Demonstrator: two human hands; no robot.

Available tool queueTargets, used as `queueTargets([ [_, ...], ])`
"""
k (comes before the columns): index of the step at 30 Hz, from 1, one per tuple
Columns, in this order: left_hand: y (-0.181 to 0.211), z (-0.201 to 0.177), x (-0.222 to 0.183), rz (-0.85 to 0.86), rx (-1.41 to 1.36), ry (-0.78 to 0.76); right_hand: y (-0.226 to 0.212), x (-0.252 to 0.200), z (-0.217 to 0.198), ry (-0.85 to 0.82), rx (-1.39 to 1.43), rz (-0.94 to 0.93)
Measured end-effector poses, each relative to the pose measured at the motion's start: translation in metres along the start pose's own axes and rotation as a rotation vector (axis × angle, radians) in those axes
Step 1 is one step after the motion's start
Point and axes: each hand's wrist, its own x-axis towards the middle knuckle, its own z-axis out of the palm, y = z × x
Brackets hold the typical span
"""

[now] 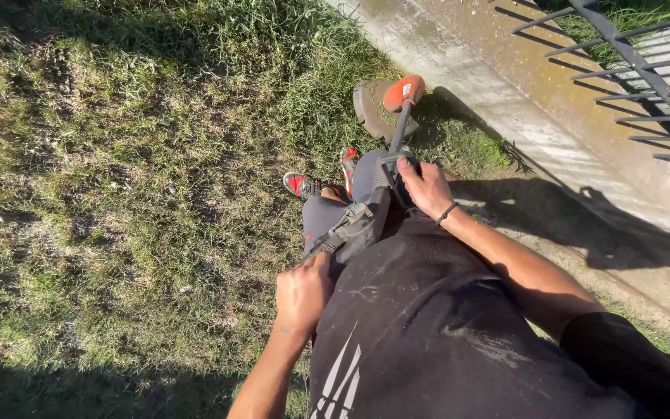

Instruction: Using a string trimmer to clear grass around the wheels of a trailer and along a metal fence.

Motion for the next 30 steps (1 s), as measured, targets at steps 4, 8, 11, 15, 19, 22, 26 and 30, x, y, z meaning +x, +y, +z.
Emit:
queueTargets([
  [4,-0.004,-0.014,-0.002,-0.026,-0.012,0.049,-0.004,0.01,0.011,-0.016,-0.072,-0.051],
  [8,-0.01,-0.019,-0.004,-0.053,-0.022,0.097,-0.02,0.015,0.02,-0.051,-0.133,-0.083],
  [11,-0.015,-0.022,-0.011,-0.072,-0.029,0.123,-0.046,0.007,0.031,-0.052,-0.157,-0.112],
  [15,-0.017,-0.045,-0.012,-0.117,-0.054,0.134,-0.072,0.013,0.047,-0.09,-0.182,-0.153],
  [19,-0.03,-0.058,-0.017,-0.178,-0.093,0.118,-0.086,0.018,0.064,-0.149,-0.173,-0.166],
  [22,-0.041,-0.089,-0.007,-0.168,-0.109,0.094,-0.139,0.016,0.076,-0.245,-0.219,-0.183],
  [26,-0.062,-0.126,0.007,-0.188,-0.137,0.044,-0.181,0.032,0.096,-0.344,-0.254,-0.13],
  [30,-0.09,-0.162,0.02,-0.203,-0.098,0.036,-0.212,0.052,0.114,-0.337,-0.224,-0.173],
])
